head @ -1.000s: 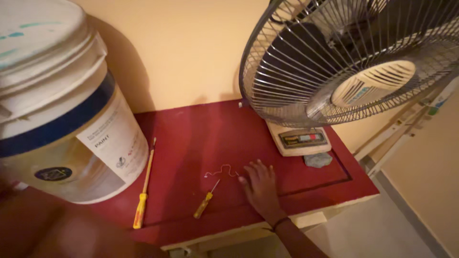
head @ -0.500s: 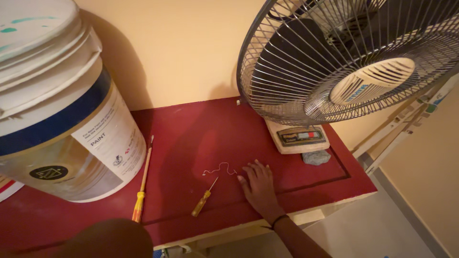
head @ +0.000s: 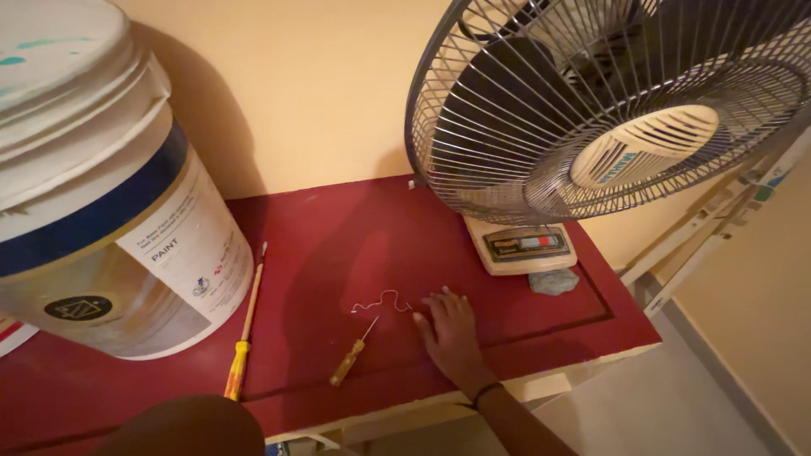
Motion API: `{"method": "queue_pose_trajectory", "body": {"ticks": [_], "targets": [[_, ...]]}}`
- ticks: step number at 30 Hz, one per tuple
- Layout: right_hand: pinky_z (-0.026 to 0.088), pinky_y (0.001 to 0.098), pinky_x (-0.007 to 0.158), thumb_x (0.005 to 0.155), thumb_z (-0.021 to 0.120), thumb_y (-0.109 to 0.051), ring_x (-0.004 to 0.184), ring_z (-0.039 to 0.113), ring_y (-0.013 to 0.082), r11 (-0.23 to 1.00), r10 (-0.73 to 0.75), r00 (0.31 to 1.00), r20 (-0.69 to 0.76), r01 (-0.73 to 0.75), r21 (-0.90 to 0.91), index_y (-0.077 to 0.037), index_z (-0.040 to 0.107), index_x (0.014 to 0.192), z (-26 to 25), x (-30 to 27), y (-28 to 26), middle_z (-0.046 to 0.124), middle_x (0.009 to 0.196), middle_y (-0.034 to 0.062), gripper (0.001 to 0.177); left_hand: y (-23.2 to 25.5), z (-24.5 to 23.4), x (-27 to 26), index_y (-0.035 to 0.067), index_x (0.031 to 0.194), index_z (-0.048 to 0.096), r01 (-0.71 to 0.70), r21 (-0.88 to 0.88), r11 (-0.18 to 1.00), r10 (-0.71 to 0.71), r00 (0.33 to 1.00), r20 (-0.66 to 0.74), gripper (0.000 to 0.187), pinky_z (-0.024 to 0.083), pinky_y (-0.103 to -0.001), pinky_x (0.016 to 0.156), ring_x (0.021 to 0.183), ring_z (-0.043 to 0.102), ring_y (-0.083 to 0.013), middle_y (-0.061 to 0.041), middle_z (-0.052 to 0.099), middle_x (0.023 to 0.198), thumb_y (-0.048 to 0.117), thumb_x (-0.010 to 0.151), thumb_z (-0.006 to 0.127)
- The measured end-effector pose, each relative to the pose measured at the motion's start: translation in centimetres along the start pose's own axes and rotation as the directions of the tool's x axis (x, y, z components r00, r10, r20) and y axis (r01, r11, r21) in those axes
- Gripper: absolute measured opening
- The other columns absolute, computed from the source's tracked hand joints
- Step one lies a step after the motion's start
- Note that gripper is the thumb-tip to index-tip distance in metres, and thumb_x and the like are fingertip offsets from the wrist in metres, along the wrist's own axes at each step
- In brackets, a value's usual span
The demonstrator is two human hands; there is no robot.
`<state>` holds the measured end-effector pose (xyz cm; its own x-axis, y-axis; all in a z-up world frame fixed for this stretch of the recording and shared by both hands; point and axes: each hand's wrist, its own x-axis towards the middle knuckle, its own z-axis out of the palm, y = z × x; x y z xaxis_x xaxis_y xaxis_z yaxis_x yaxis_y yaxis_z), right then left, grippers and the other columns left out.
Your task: The person secures the front grille of an electric fan by tying a thin wire around the grille and the fan's neck. They repeatedly wrap and twist the wire to fasten the grille in place.
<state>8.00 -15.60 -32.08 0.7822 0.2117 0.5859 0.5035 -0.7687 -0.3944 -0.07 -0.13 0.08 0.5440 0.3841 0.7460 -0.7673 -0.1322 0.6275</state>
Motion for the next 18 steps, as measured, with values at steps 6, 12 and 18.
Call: {"method": "queue_pose_trajectory", "body": {"ticks": [6, 12, 18], "targets": [[0.037, 0.0561, 0.112, 0.099, 0.064, -0.025, 0.129, 0.055, 0.0382, 0.981, -0.069, 0.997, -0.045, 0.076, 0.177, -0.006, 0.064, 0.121, -2.0, 0.4, -1.4, 0.066, 0.124, 0.0158, 0.029, 0.9, 0.8, -0.5, -0.001, 0.122, 0.067, -0.024, -0.027, 0.999, 0.022, 0.999, -0.047, 0.017, 0.054, -0.029, 0.104, 0.113, 0.066, -0.0143, -0.011, 0.071, 0.122, 0.012, 0.115, 0.06], [0.038, 0.0523, 0.115, 0.1, 0.063, -0.016, 0.129, 0.056, 0.0374, 0.936, -0.128, 0.984, -0.124, 0.161, 0.312, -0.007, 0.064, 0.126, -4.8, -0.5, -1.5, 0.066, 0.127, 0.0148, 0.027, 2.2, 2.8, -1.4, -0.001, 0.121, 0.067, -0.063, -0.119, 0.991, 0.055, 0.996, -0.073, 0.016, 0.054, -0.029, 0.104, 0.113, 0.066, -0.0142, -0.011, 0.071, 0.122, 0.012, 0.115, 0.059], [0.047, 0.0452, 0.102, 0.097, 0.066, -0.01, 0.116, 0.061, 0.0336, 0.931, -0.071, 0.961, -0.269, 0.16, 0.328, -0.009, 0.066, 0.123, -12.0, 1.0, 0.8, 0.065, 0.12, 0.0142, 0.026, 2.9, 6.1, -2.8, -0.001, 0.12, 0.067, -0.032, -0.199, 0.979, 0.024, 0.999, -0.04, 0.015, 0.055, -0.029, 0.104, 0.113, 0.066, -0.0141, -0.011, 0.071, 0.122, 0.011, 0.115, 0.059]]}}
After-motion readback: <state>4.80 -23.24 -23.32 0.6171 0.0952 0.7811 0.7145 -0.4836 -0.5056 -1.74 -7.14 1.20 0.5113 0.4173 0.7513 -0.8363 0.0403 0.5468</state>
